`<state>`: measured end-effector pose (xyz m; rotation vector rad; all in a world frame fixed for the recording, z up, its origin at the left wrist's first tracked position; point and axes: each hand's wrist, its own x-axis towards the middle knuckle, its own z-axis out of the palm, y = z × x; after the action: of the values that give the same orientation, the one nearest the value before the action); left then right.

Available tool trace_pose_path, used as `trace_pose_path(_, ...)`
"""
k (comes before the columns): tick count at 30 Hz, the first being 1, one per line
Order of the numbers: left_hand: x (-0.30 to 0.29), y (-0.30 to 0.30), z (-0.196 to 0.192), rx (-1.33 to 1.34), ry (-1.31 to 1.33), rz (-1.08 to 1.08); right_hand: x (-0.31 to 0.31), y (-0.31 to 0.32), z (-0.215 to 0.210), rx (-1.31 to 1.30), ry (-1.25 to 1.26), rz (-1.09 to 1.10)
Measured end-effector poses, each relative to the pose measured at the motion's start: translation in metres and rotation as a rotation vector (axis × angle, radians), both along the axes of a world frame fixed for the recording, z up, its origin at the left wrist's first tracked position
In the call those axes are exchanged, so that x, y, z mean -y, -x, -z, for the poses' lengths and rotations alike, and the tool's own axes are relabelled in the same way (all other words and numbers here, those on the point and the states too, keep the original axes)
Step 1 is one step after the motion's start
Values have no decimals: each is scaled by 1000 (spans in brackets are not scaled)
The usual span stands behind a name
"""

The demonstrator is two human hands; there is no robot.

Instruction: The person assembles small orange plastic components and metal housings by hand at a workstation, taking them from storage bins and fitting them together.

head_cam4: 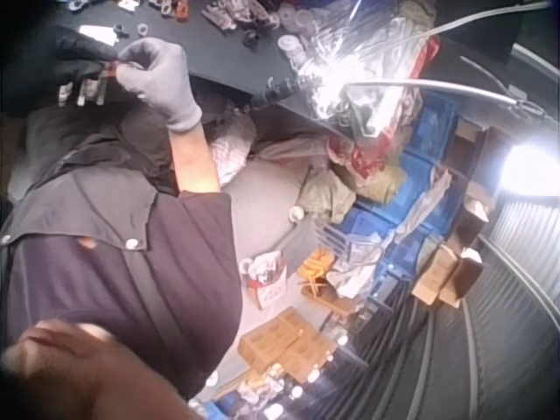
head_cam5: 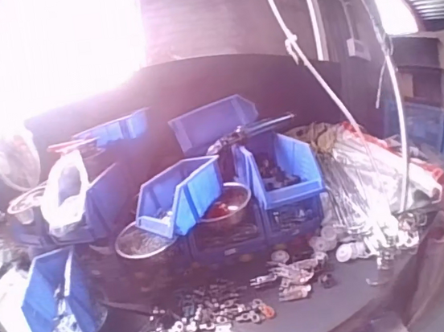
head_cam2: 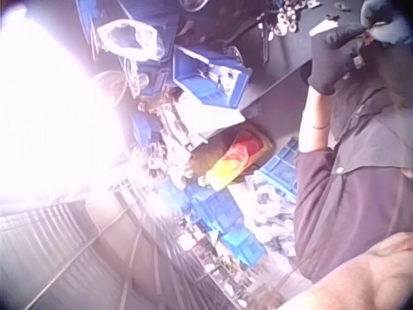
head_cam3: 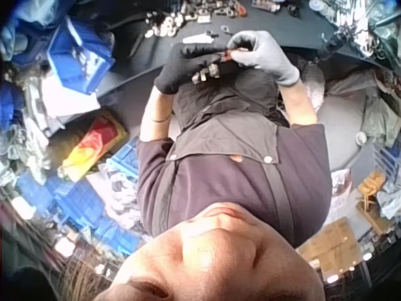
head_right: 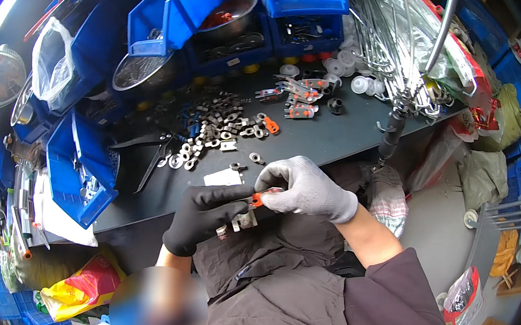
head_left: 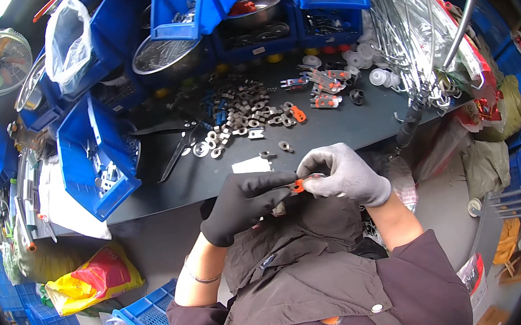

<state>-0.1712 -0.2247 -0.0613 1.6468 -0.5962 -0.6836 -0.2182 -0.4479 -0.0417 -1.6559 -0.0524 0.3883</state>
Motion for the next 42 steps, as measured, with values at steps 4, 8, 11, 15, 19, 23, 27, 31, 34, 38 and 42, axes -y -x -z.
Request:
trace_pose_path(4,6,4,-7,-339,195,-91,-2,4,1,-183,-150,96)
trace_pose_path(8,8,1,-4,-487,254,-109,0,12,5,481,194,86)
trace_pose_path(11,13,-1,-5,-440,222,-124,-1,10,6,509,248,54)
trace_pose_path(15,-1,1,-15,-426,83,-180,-9,7,7,189,-47,112)
trace_pose_path(19,4,6,2,10,156,-53,0,10,8,74,-9,100)
trace_pose_path(23,27,8,14,359,-110,-19,-2,16,24,-57,-43,255)
trace_pose_path(27,-5,6,-6,617,71,-278,12,-11,62,-48,-265,327)
trace_pose_path(31,-111,-50,-46,1087,-64,-783,77,-63,87,69,-383,588)
trace_pose_path(34,-187,-88,-45,967,-388,-1026,142,-92,104,68,-363,684)
trace_pose_path(38,-230,-105,-25,639,-1262,-703,169,-109,125,-1,-437,880)
trace_pose_path(42,-237,-118,-15,457,-1344,-594,162,-106,122,59,-318,843)
